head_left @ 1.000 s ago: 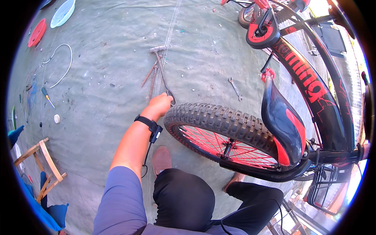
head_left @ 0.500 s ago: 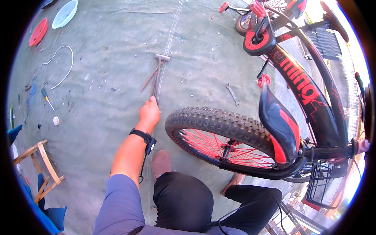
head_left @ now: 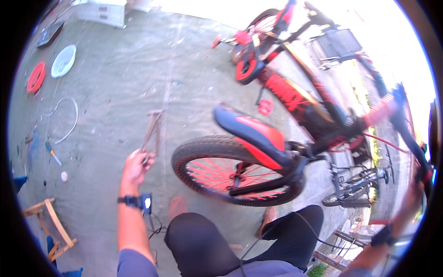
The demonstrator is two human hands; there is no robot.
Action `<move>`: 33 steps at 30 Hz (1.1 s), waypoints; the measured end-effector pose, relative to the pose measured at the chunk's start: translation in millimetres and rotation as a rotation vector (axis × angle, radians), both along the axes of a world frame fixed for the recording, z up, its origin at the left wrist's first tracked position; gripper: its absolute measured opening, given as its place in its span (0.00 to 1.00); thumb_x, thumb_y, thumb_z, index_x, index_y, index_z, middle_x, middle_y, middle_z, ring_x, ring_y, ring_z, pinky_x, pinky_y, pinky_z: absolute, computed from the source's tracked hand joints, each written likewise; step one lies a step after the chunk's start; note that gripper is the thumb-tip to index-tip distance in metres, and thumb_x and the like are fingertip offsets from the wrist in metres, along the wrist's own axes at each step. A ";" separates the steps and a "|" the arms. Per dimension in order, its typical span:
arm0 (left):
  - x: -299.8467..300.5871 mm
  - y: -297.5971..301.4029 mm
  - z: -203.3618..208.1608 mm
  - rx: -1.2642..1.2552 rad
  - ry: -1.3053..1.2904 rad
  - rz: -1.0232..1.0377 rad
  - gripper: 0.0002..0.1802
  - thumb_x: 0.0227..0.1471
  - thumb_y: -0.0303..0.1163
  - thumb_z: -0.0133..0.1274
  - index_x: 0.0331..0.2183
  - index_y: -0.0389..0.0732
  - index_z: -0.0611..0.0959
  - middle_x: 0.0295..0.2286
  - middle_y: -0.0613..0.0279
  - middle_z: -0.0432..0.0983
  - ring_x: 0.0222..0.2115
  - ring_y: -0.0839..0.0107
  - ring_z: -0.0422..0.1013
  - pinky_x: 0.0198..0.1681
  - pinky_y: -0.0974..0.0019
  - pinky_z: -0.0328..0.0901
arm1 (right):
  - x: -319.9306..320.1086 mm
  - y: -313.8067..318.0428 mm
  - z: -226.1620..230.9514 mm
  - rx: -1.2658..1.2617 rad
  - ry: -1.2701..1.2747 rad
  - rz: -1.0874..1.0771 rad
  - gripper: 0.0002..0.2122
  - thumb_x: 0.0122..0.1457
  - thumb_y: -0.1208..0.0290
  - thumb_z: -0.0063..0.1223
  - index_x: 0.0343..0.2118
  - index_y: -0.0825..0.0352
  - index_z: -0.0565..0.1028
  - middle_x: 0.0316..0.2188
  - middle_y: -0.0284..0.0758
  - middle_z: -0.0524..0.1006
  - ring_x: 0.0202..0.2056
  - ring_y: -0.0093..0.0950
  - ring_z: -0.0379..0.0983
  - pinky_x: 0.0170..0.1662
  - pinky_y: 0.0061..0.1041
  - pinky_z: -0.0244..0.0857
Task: The person assembles a bicycle handlebar by fitting and securing red and black grips onto the metal bar using a hammer and a multi-tool.
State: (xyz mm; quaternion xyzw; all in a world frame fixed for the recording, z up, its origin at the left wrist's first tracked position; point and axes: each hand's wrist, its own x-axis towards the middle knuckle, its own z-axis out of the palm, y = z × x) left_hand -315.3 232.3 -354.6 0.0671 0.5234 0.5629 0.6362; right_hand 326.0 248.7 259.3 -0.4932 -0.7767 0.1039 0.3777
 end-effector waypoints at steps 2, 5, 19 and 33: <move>7.9 -19.0 46.7 0.082 0.060 0.017 0.12 0.59 0.26 0.45 0.45 0.36 0.74 0.33 0.55 0.79 0.25 0.74 0.74 0.23 0.74 0.65 | -35.3 7.0 -42.8 0.210 0.051 -0.052 0.31 0.58 0.58 0.59 0.60 0.72 0.67 0.62 0.44 0.65 0.64 0.36 0.58 0.68 0.37 0.47; 23.9 -71.0 126.1 0.165 0.208 0.118 0.17 0.59 0.27 0.45 0.49 0.35 0.73 0.34 0.56 0.78 0.25 0.74 0.74 0.23 0.73 0.66 | -82.3 24.1 -57.3 0.198 -0.012 0.055 0.30 0.58 0.64 0.58 0.60 0.77 0.65 0.58 0.46 0.69 0.61 0.36 0.64 0.68 0.37 0.49; 132.0 -163.2 346.1 0.706 0.302 0.263 0.17 0.63 0.35 0.52 0.51 0.42 0.71 0.24 0.70 0.62 0.18 0.81 0.63 0.17 0.75 0.63 | -108.7 37.9 -58.7 0.436 0.045 0.194 0.18 0.50 0.72 0.68 0.44 0.66 0.79 0.38 0.36 0.81 0.39 0.28 0.78 0.47 0.26 0.70; 317.4 -71.8 542.7 1.135 0.476 0.033 0.19 0.58 0.27 0.58 0.49 0.39 0.70 0.47 0.51 0.75 0.24 0.79 0.70 0.22 0.74 0.67 | -104.6 46.0 -66.1 0.653 0.116 0.244 0.17 0.47 0.67 0.68 0.41 0.59 0.78 0.37 0.34 0.80 0.41 0.35 0.77 0.45 0.32 0.71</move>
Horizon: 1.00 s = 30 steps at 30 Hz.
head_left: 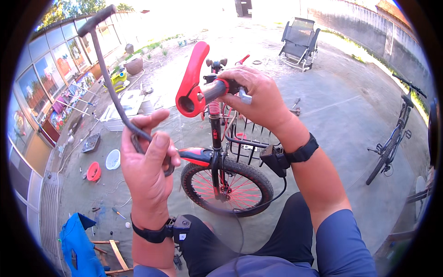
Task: The person assembles a bicycle handlebar by fitting and securing red and black grips onto the metal bar using a hammer and a multi-tool.
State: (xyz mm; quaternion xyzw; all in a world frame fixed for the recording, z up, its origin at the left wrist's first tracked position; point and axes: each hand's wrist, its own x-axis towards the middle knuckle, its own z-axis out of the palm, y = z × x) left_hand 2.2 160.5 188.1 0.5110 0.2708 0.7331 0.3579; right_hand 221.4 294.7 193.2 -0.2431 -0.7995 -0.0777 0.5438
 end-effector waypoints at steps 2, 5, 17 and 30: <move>16.5 7.4 13.7 0.022 0.023 0.048 0.19 0.57 0.27 0.59 0.48 0.40 0.70 0.49 0.49 0.75 0.24 0.78 0.71 0.22 0.74 0.67 | 0.3 1.7 -1.0 0.037 0.012 -0.009 0.16 0.48 0.66 0.68 0.41 0.59 0.78 0.37 0.34 0.80 0.40 0.36 0.77 0.45 0.33 0.71; 30.0 13.9 27.0 0.056 0.016 0.075 0.21 0.53 0.20 0.61 0.43 0.41 0.67 0.50 0.45 0.73 0.22 0.78 0.72 0.23 0.74 0.70 | -2.3 -0.1 -0.2 0.032 0.027 0.004 0.17 0.48 0.65 0.67 0.41 0.59 0.79 0.37 0.34 0.80 0.41 0.36 0.77 0.45 0.33 0.71; 40.2 24.2 25.0 0.065 0.179 0.045 0.25 0.53 0.33 0.65 0.47 0.40 0.69 0.50 0.41 0.72 0.27 0.71 0.77 0.22 0.75 0.72 | 0.8 11.5 -2.9 0.015 0.058 0.119 0.17 0.44 0.75 0.62 0.41 0.62 0.78 0.36 0.35 0.80 0.40 0.36 0.77 0.45 0.34 0.72; 44.0 22.9 21.5 0.098 0.184 0.122 0.30 0.53 0.37 0.65 0.49 0.39 0.67 0.49 0.42 0.71 0.28 0.70 0.77 0.21 0.74 0.71 | 3.5 21.5 -4.6 0.066 0.053 0.188 0.17 0.42 0.76 0.62 0.39 0.62 0.79 0.36 0.33 0.81 0.41 0.35 0.77 0.44 0.33 0.72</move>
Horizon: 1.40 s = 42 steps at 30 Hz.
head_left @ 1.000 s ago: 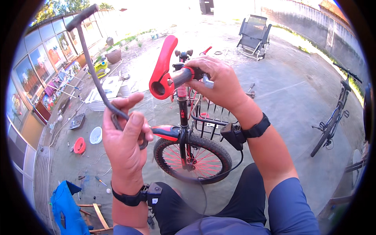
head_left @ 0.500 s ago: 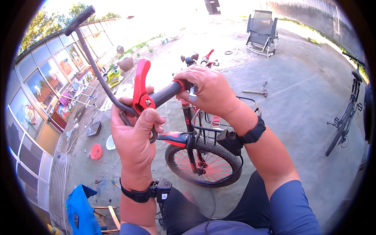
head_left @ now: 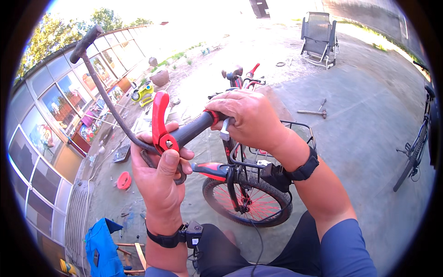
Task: The person assembles a bicycle handlebar by fitting and securing red and black grips onto the metal bar using a hammer and a multi-tool.
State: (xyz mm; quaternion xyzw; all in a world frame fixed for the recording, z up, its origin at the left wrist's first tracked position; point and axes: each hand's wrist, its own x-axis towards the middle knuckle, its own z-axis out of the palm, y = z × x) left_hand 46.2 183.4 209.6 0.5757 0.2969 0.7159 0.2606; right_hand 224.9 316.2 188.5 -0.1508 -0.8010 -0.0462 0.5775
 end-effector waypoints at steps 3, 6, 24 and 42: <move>0.3 0.1 -0.8 0.003 0.005 0.006 0.31 0.52 0.38 0.65 0.50 0.38 0.66 0.49 0.43 0.72 0.28 0.70 0.77 0.21 0.74 0.71 | 2.8 -2.3 2.2 -0.015 -0.012 0.013 0.18 0.42 0.77 0.62 0.40 0.62 0.80 0.37 0.33 0.81 0.41 0.35 0.77 0.44 0.33 0.72; 0.3 -0.8 -0.3 0.003 0.012 0.012 0.32 0.52 0.38 0.65 0.50 0.38 0.66 0.49 0.43 0.72 0.28 0.70 0.77 0.21 0.74 0.71 | 3.5 0.6 4.3 -0.007 -0.035 0.032 0.18 0.42 0.77 0.62 0.40 0.62 0.80 0.37 0.33 0.81 0.41 0.35 0.77 0.44 0.34 0.72; -0.3 -2.4 -0.7 -0.024 -0.021 0.001 0.35 0.51 0.39 0.66 0.53 0.37 0.65 0.50 0.44 0.71 0.29 0.69 0.76 0.20 0.73 0.71 | -3.2 -3.3 5.3 -0.033 0.044 0.011 0.17 0.40 0.74 0.69 0.36 0.63 0.77 0.35 0.36 0.79 0.40 0.35 0.77 0.44 0.34 0.72; -0.2 -1.7 1.5 -0.016 -0.058 -0.014 0.34 0.47 0.37 0.70 0.48 0.38 0.66 0.48 0.42 0.73 0.28 0.66 0.78 0.20 0.72 0.72 | 4.0 -0.3 3.9 -0.056 0.013 0.056 0.18 0.39 0.79 0.61 0.38 0.62 0.79 0.37 0.33 0.80 0.40 0.35 0.77 0.44 0.34 0.70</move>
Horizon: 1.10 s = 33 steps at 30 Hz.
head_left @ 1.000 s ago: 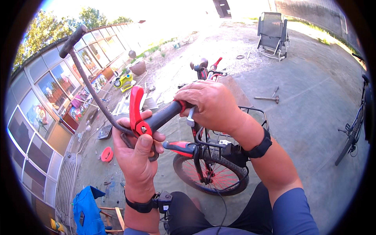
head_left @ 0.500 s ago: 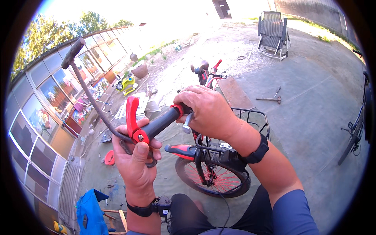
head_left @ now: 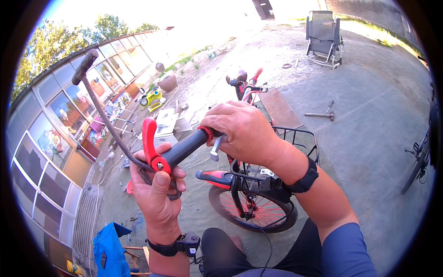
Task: The person assembles a bicycle handlebar by fitting and securing red and black grips onto the metal bar using a hammer and a multi-tool.
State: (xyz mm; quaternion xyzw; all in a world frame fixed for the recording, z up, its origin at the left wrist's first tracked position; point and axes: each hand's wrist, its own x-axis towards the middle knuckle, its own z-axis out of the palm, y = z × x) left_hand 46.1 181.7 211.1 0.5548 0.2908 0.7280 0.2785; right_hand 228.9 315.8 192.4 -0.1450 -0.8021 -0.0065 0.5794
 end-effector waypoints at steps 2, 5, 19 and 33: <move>0.6 -0.2 -0.1 0.000 0.003 0.011 0.35 0.46 0.38 0.70 0.47 0.37 0.66 0.48 0.43 0.73 0.28 0.66 0.78 0.20 0.72 0.72 | 0.3 1.0 0.7 0.021 0.001 0.013 0.18 0.39 0.79 0.60 0.38 0.62 0.80 0.37 0.33 0.80 0.40 0.35 0.77 0.44 0.34 0.70; 1.0 -0.7 -0.9 0.000 0.006 0.017 0.36 0.46 0.38 0.70 0.48 0.37 0.66 0.48 0.43 0.73 0.28 0.66 0.78 0.20 0.72 0.72 | 0.6 3.3 0.7 0.026 -0.009 0.035 0.18 0.39 0.79 0.59 0.39 0.62 0.80 0.38 0.33 0.80 0.41 0.36 0.76 0.45 0.35 0.70; -0.9 7.9 -3.1 0.015 -0.024 -0.051 0.38 0.47 0.39 0.70 0.50 0.38 0.65 0.48 0.41 0.72 0.25 0.67 0.77 0.19 0.71 0.72 | 19.5 9.7 5.7 -0.170 -0.144 0.241 0.21 0.46 0.72 0.59 0.47 0.68 0.77 0.44 0.43 0.77 0.48 0.43 0.74 0.53 0.36 0.68; -44.7 63.2 -26.9 -0.240 -0.198 -0.426 0.45 0.37 0.58 0.70 0.47 0.40 0.68 0.45 0.52 0.70 0.18 0.76 0.68 0.23 0.73 0.68 | 35.8 20.7 26.1 -0.365 -0.339 0.479 0.29 0.41 0.74 0.61 0.52 0.68 0.75 0.49 0.42 0.76 0.50 0.40 0.73 0.54 0.39 0.67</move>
